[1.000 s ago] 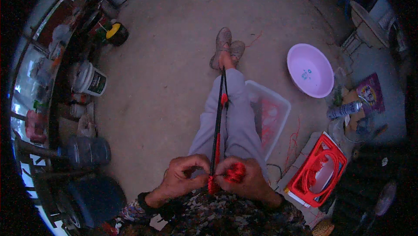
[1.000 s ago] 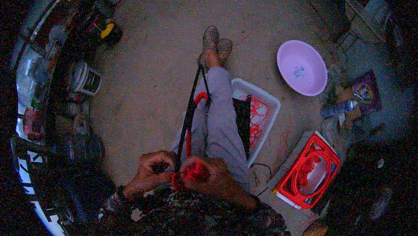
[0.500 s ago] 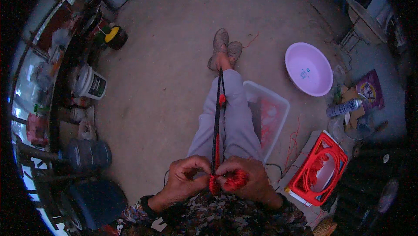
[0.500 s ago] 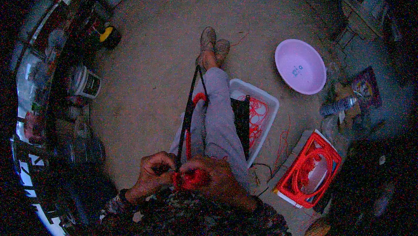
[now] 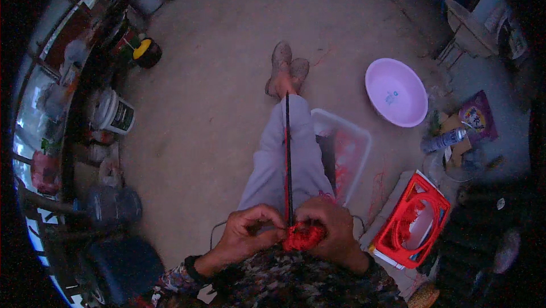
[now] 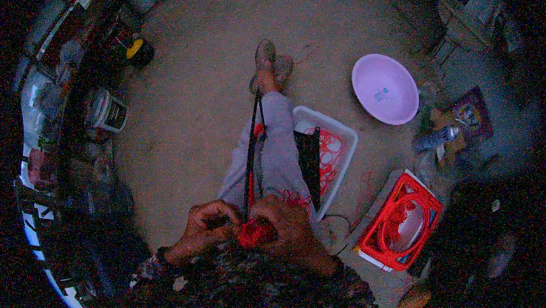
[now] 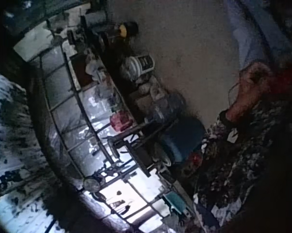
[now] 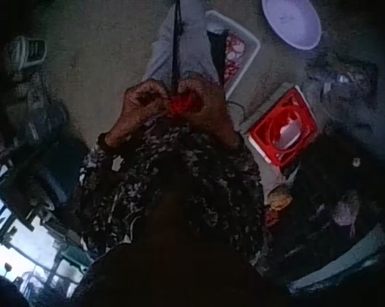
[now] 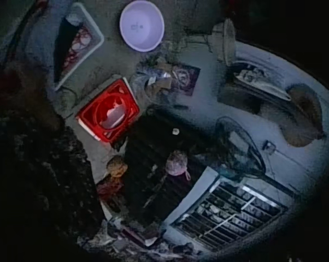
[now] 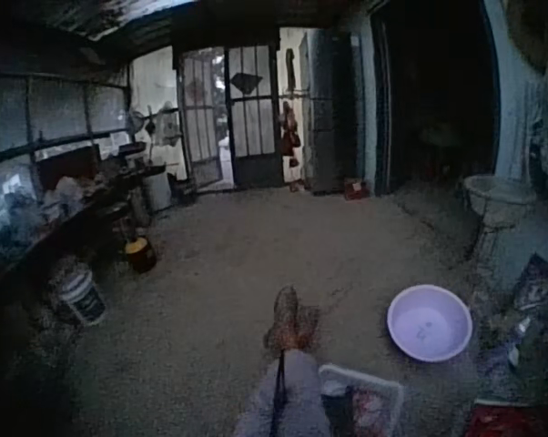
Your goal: Wrapping red decorative string around a black triangular frame.
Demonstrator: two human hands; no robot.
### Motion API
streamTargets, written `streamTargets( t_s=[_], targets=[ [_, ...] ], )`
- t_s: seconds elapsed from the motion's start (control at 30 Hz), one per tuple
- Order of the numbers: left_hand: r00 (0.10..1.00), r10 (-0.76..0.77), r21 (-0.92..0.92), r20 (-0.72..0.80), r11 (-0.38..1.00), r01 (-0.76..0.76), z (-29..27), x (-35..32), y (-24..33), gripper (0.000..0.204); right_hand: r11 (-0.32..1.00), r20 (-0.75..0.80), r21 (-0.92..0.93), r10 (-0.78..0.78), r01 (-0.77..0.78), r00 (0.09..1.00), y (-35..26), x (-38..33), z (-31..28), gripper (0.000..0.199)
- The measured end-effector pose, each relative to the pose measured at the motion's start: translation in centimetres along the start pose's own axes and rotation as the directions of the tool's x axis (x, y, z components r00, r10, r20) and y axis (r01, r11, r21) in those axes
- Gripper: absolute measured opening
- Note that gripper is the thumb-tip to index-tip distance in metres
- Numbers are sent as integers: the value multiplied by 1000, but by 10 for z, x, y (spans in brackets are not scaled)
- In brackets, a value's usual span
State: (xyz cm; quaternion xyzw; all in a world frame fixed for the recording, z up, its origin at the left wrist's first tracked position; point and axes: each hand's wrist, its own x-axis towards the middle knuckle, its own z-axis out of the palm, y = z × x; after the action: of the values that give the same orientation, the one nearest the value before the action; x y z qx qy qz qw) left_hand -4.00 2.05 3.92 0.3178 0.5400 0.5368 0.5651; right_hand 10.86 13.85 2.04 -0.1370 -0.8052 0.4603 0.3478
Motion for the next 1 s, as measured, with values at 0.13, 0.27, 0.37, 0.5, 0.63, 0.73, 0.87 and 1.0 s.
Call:
streamTargets(
  t_s=[0.13,0.27,0.37,0.5,0.63,0.73,0.87,1.0],
  targets=[
    [998,-52,83,-29,995,54,5,1,8,15,994,-144,-47,-103,97,984,8,-8,7,26],
    [991,-127,61,-34,990,129,7,1,4,17,981,-145,195,36,-7,989,11,-14,10,19],
    [989,-142,57,-40,988,144,6,2,1,15,894,-98,425,201,-142,975,9,-17,12,15],
    [995,-100,21,-26,995,100,6,2,-6,15,884,-57,428,234,-188,971,6,-17,9,14],
    [990,-137,27,-24,990,137,6,4,-3,14,848,-50,472,299,-241,953,6,-17,9,15],
    [982,-187,-165,-40,970,178,6,2,-8,13,758,41,582,336,-296,941,9,-21,6,19],
    [974,-226,-368,-25,908,201,5,-3,-15,12,727,88,597,361,-339,928,5,-23,2,17],
    [980,-200,-376,-6,908,183,2,-4,-18,11,701,114,620,364,-352,925,6,-31,1,18]
  ],
)
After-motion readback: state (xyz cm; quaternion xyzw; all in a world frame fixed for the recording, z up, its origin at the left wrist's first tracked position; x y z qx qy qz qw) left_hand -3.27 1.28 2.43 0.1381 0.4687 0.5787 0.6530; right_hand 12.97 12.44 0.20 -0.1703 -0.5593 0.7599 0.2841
